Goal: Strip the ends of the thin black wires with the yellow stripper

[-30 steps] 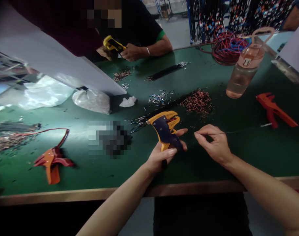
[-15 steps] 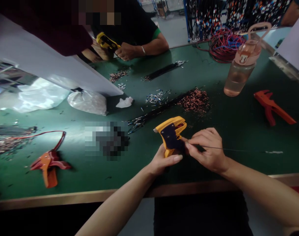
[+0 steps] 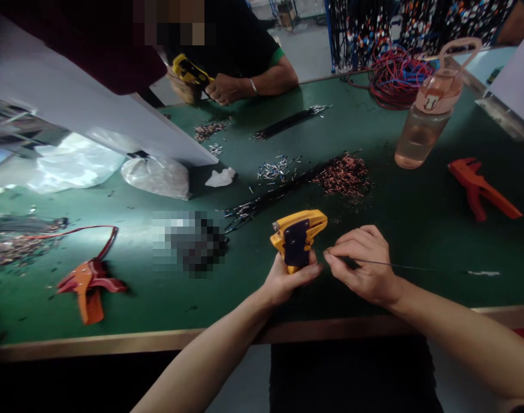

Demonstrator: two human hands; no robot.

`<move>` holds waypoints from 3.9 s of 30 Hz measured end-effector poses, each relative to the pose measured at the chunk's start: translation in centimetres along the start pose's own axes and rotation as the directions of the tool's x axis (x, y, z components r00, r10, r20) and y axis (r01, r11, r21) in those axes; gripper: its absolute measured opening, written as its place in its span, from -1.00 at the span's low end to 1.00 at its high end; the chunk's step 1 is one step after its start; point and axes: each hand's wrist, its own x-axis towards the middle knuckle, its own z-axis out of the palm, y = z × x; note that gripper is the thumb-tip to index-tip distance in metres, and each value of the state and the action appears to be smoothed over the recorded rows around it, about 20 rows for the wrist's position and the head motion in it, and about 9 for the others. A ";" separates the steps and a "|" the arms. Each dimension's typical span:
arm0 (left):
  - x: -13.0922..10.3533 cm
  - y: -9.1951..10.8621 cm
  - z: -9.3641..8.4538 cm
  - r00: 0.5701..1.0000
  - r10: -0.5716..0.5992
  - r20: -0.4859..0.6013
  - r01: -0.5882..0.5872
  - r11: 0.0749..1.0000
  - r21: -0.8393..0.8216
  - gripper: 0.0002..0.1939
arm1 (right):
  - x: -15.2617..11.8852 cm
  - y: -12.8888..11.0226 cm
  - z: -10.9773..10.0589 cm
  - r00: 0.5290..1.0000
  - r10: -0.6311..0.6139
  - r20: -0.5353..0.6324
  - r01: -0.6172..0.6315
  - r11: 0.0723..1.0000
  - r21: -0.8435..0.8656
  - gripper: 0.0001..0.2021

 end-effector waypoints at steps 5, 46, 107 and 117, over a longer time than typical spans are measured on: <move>0.4 -0.2 -0.5 0.988 -0.041 0.151 0.070 0.978 -0.195 -0.53 | 0.2 0.2 -0.7 0.970 0.244 0.014 -0.242 0.953 0.184 -0.88; 0.3 0.0 -0.5 0.965 -0.116 0.235 0.160 0.971 -0.179 -0.48 | 0.1 2.6 0.2 0.810 0.577 0.100 -0.517 0.625 0.584 -0.73; 0.2 -0.6 -0.9 0.942 -0.090 0.322 0.166 0.963 -0.214 -0.50 | 0.8 1.9 -0.4 0.793 0.591 0.149 -0.582 0.663 0.470 -0.67; -0.2 -0.3 -0.2 0.981 -0.073 0.179 0.093 0.990 -0.103 -0.50 | 0.6 1.9 -0.1 0.806 0.576 0.139 -0.566 0.678 0.469 -0.66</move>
